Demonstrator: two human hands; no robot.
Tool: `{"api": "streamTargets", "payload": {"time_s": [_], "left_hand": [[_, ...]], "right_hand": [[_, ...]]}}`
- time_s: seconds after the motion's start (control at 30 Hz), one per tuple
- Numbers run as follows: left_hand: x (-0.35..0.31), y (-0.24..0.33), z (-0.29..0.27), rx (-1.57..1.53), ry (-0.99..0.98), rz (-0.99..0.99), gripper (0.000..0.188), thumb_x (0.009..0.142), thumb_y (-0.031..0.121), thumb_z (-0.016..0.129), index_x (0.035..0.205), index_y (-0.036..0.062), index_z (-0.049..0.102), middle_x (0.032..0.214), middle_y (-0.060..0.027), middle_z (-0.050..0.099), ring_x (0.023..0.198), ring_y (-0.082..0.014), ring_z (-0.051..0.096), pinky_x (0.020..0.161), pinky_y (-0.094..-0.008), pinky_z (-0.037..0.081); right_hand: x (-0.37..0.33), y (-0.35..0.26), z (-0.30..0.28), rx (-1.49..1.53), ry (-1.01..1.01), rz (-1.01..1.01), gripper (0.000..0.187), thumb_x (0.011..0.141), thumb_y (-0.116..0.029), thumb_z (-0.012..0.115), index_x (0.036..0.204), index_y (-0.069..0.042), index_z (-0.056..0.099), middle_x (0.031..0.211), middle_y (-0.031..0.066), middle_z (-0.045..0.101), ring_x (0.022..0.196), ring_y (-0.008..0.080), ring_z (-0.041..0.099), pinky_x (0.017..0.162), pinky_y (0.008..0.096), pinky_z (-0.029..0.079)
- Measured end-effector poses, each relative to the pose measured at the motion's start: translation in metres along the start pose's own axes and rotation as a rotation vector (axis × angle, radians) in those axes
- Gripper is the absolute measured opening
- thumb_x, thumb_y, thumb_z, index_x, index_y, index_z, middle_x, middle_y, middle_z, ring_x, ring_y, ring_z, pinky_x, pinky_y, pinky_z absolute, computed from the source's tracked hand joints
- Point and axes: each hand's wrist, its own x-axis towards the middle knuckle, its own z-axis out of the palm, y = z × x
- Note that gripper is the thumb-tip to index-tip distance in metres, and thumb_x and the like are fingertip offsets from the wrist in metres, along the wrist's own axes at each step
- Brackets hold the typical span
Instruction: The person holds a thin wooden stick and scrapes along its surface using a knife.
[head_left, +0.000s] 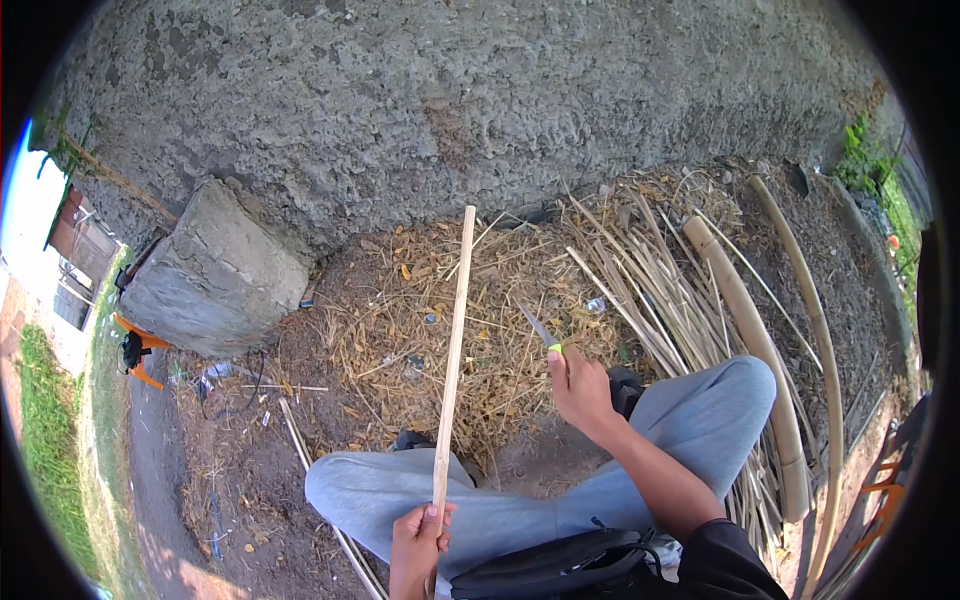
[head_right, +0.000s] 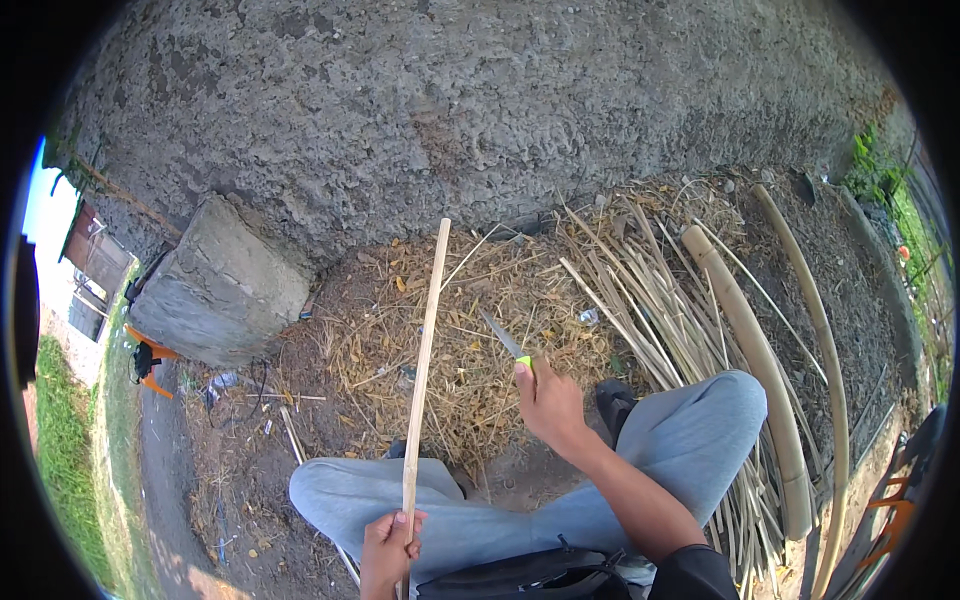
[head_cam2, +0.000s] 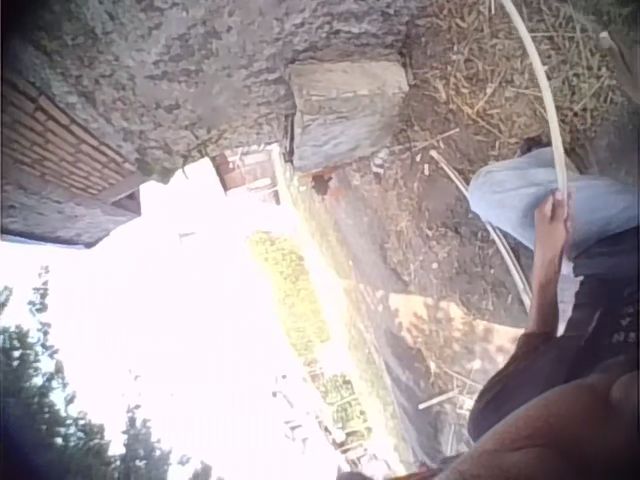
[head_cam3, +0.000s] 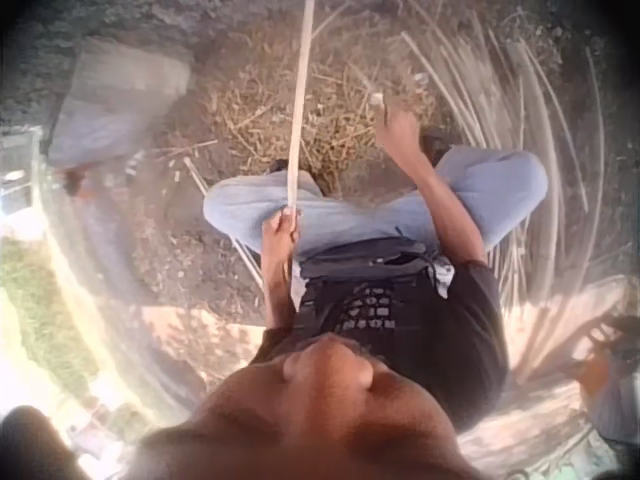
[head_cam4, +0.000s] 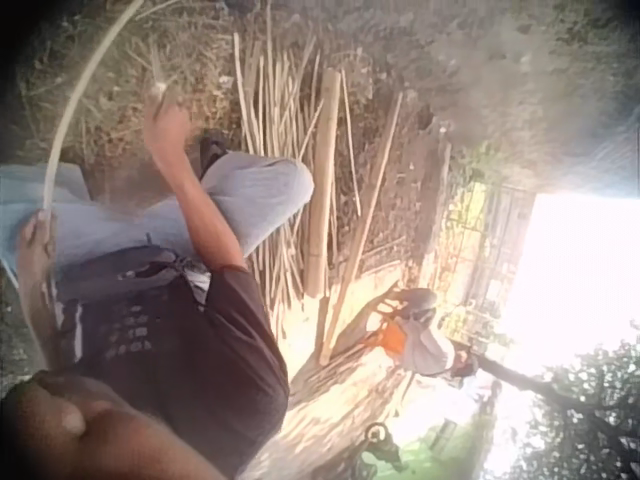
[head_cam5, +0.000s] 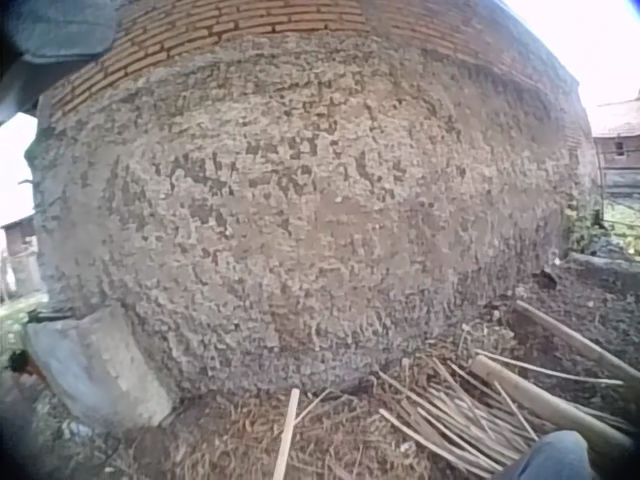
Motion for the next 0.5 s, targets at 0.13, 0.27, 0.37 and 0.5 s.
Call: {"api": "streamTargets", "payload": {"time_s": [0.13, 0.27, 0.37, 0.5], "left_hand": [[0.016, 0.022, 0.015, -0.142, -0.091, -0.029, 0.035, 0.107, 0.024, 0.047, 0.112, -0.0049, 0.066, 0.067, 0.0012, 0.051, 0.049, -0.0048, 0.036, 0.046, -0.0210, 0.031], [0.021, 0.030, 0.022, -0.111, -0.123, -0.036, 0.036, 0.107, 0.026, 0.045, 0.113, -0.0049, 0.063, 0.064, 0.0033, 0.044, 0.048, -0.0020, 0.032, 0.043, -0.0192, 0.026], [0.021, 0.027, 0.028, -0.096, -0.136, -0.007, 0.035, 0.107, 0.026, 0.044, 0.112, -0.0034, 0.064, 0.062, 0.0046, 0.041, 0.047, -0.0012, 0.029, 0.042, -0.0192, 0.023], [0.018, 0.030, 0.032, -0.119, -0.157, -0.019, 0.034, 0.107, 0.025, 0.044, 0.106, -0.0023, 0.063, 0.061, 0.0049, 0.039, 0.045, -0.0014, 0.027, 0.040, -0.0203, 0.020]], "right_hand": [[-0.050, -0.037, 0.009, 0.020, -0.188, -0.330, 0.032, 0.098, -0.033, 0.057, 0.085, -0.005, 0.054, 0.067, 0.0175, 0.064, 0.050, 0.0382, 0.062, 0.044, 0.0485, 0.048], [-0.062, -0.042, 0.025, -0.057, -0.231, -0.435, 0.032, 0.096, -0.034, 0.059, 0.084, -0.005, 0.054, 0.068, 0.0149, 0.064, 0.049, 0.0351, 0.062, 0.041, 0.0465, 0.048], [-0.061, -0.045, 0.023, -0.089, -0.255, -0.383, 0.031, 0.095, -0.034, 0.060, 0.085, -0.005, 0.054, 0.069, 0.0140, 0.063, 0.050, 0.0348, 0.062, 0.042, 0.0463, 0.048], [-0.062, -0.044, 0.017, -0.117, -0.265, -0.371, 0.033, 0.097, -0.035, 0.057, 0.084, -0.005, 0.054, 0.068, 0.0138, 0.062, 0.048, 0.0349, 0.061, 0.041, 0.0464, 0.048]]}}
